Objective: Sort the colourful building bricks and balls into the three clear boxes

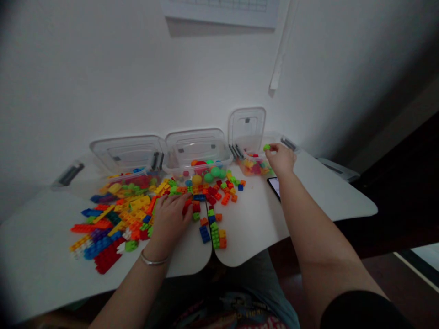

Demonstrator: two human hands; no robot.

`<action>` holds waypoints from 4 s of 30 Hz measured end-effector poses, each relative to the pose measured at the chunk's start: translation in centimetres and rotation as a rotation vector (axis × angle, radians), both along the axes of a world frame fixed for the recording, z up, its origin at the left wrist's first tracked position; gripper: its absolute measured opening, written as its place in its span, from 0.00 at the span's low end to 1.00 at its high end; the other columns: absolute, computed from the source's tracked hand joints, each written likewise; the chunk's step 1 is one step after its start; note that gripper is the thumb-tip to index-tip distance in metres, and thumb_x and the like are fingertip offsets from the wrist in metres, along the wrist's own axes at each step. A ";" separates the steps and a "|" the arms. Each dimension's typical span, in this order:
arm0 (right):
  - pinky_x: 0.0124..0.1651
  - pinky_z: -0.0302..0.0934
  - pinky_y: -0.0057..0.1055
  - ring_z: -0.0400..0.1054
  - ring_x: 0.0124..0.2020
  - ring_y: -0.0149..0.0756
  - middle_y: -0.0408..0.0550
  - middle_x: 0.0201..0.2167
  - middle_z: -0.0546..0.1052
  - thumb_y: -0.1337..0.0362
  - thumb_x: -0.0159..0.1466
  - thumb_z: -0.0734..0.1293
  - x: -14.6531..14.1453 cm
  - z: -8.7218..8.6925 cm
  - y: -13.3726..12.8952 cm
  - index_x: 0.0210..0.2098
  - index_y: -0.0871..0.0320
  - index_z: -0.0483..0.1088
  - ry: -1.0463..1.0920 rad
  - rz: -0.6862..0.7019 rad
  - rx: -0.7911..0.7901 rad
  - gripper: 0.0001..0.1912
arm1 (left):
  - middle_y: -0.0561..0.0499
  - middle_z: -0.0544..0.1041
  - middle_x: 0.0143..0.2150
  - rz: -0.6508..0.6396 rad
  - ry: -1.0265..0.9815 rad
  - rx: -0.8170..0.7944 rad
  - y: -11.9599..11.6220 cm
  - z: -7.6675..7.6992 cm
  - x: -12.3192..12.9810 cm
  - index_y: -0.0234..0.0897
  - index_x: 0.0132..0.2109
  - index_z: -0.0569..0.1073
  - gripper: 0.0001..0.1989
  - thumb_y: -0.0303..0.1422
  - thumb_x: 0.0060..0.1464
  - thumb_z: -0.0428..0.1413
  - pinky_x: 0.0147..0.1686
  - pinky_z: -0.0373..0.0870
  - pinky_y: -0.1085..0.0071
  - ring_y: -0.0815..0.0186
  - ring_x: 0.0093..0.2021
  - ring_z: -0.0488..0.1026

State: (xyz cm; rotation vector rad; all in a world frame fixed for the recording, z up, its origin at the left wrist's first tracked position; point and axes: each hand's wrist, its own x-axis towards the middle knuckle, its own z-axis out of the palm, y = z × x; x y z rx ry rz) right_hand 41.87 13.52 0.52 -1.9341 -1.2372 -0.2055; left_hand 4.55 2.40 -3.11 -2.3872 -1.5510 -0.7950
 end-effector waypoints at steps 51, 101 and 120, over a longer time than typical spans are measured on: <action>0.38 0.69 0.36 0.72 0.35 0.36 0.49 0.40 0.78 0.53 0.57 0.70 -6.8 -3.1 -7.5 0.38 0.56 0.74 0.391 0.349 0.381 0.15 | 0.46 0.80 0.45 -0.036 0.017 -0.099 0.4 -0.7 0.1 0.38 0.44 0.77 0.12 0.29 0.58 0.50 0.54 0.64 0.52 0.54 0.46 0.73; 0.60 0.59 0.47 0.68 0.54 0.47 0.55 0.51 0.77 0.76 0.52 0.60 -8.7 -9.5 -5.8 0.49 0.57 0.74 -0.218 0.564 -0.054 0.27 | 0.46 0.80 0.41 -0.016 0.060 -0.158 0.4 -0.7 0.2 0.38 0.44 0.76 0.12 0.30 0.60 0.49 0.48 0.66 0.58 0.56 0.43 0.74; 0.55 0.65 0.45 0.71 0.47 0.45 0.57 0.43 0.77 0.64 0.60 0.62 -8.7 -8.8 -6.3 0.38 0.58 0.76 0.043 0.466 0.119 0.12 | 0.46 0.80 0.40 -0.021 0.053 -0.156 0.3 -0.5 0.2 0.37 0.44 0.76 0.12 0.30 0.60 0.48 0.48 0.67 0.58 0.56 0.42 0.74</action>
